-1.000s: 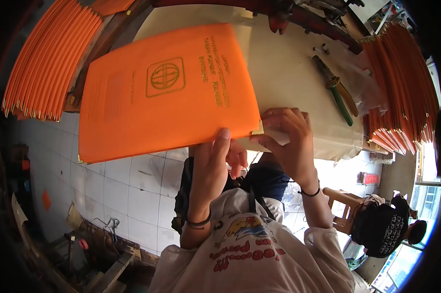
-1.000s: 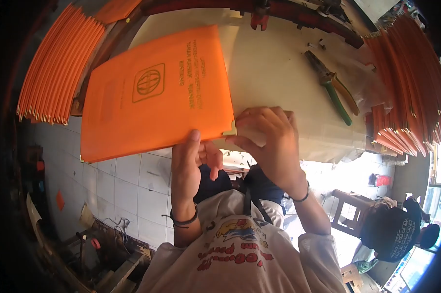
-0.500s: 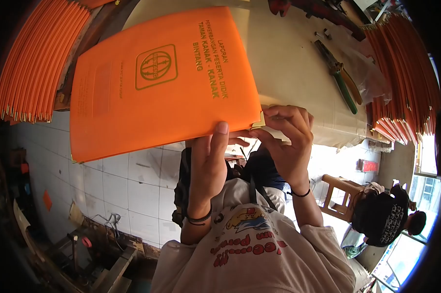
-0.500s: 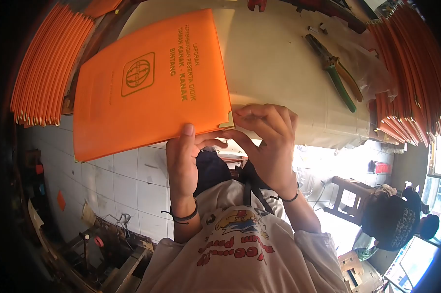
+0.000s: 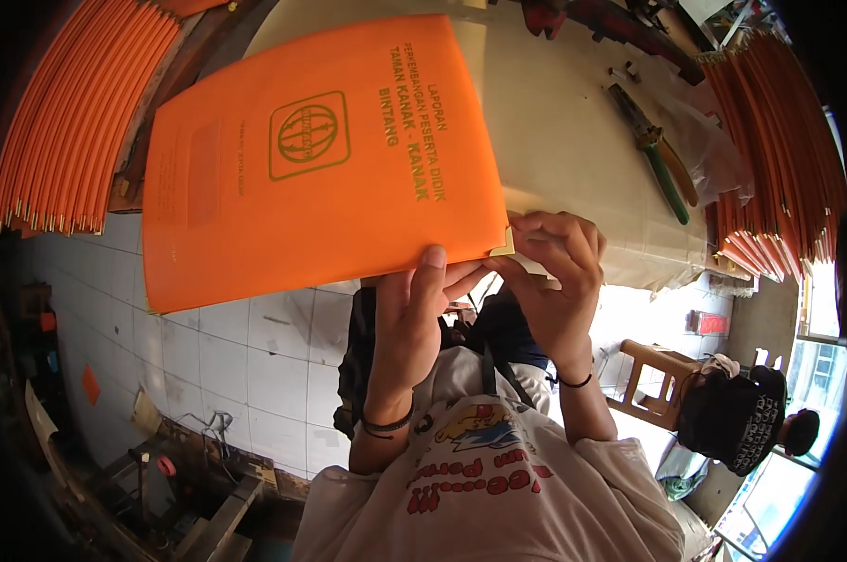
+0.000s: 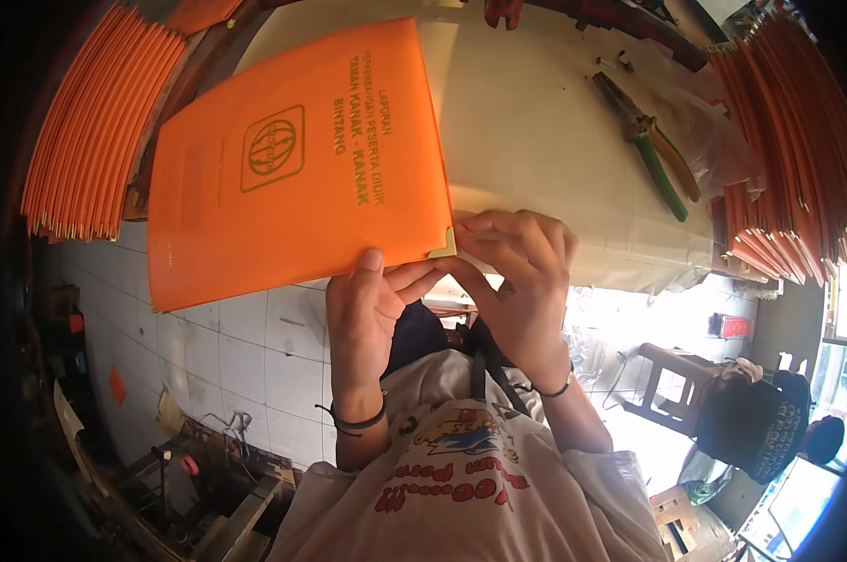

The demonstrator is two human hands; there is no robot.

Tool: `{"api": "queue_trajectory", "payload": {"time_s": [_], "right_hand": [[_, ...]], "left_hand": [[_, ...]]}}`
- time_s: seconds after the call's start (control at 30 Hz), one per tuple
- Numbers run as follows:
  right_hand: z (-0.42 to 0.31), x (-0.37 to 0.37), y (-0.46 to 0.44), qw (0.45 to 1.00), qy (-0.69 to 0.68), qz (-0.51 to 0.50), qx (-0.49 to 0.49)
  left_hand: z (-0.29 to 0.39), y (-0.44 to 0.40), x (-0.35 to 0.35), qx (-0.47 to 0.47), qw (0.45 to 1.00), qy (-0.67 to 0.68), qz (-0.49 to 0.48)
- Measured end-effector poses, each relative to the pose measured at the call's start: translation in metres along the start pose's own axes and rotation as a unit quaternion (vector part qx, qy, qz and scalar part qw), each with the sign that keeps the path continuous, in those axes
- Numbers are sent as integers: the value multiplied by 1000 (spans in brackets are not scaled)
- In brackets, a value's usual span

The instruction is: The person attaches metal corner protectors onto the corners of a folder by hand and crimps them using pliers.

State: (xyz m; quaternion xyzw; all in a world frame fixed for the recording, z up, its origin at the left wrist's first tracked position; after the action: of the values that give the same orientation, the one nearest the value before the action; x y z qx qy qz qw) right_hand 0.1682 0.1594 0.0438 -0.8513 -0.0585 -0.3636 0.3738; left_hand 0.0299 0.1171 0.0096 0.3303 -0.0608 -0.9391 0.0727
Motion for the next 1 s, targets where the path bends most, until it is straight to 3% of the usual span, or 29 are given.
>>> {"api": "queue_trajectory", "payload": {"time_s": [0.47, 1.0], "right_hand": [[-1, 0, 4, 998, 19, 32, -42], [3, 5, 9, 999, -31, 8, 13]], "left_hand": [[2, 3, -1, 2, 1000, 10, 23], [8, 12, 4, 15, 999, -27, 12]]}}
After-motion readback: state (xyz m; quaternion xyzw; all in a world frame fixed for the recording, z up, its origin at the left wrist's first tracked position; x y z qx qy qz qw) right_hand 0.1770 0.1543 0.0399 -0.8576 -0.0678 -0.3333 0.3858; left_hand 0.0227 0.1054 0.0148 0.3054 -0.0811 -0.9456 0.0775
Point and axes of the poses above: each hand's wrist, its own y-axis away from the middle knuckle, its own x-axis out of the back of the hand, z = x × y, the point moved 5 cm from there along -y, towards the middle knuckle, and after that the axes turned 8 degrees about x, right-handed, at the moved point
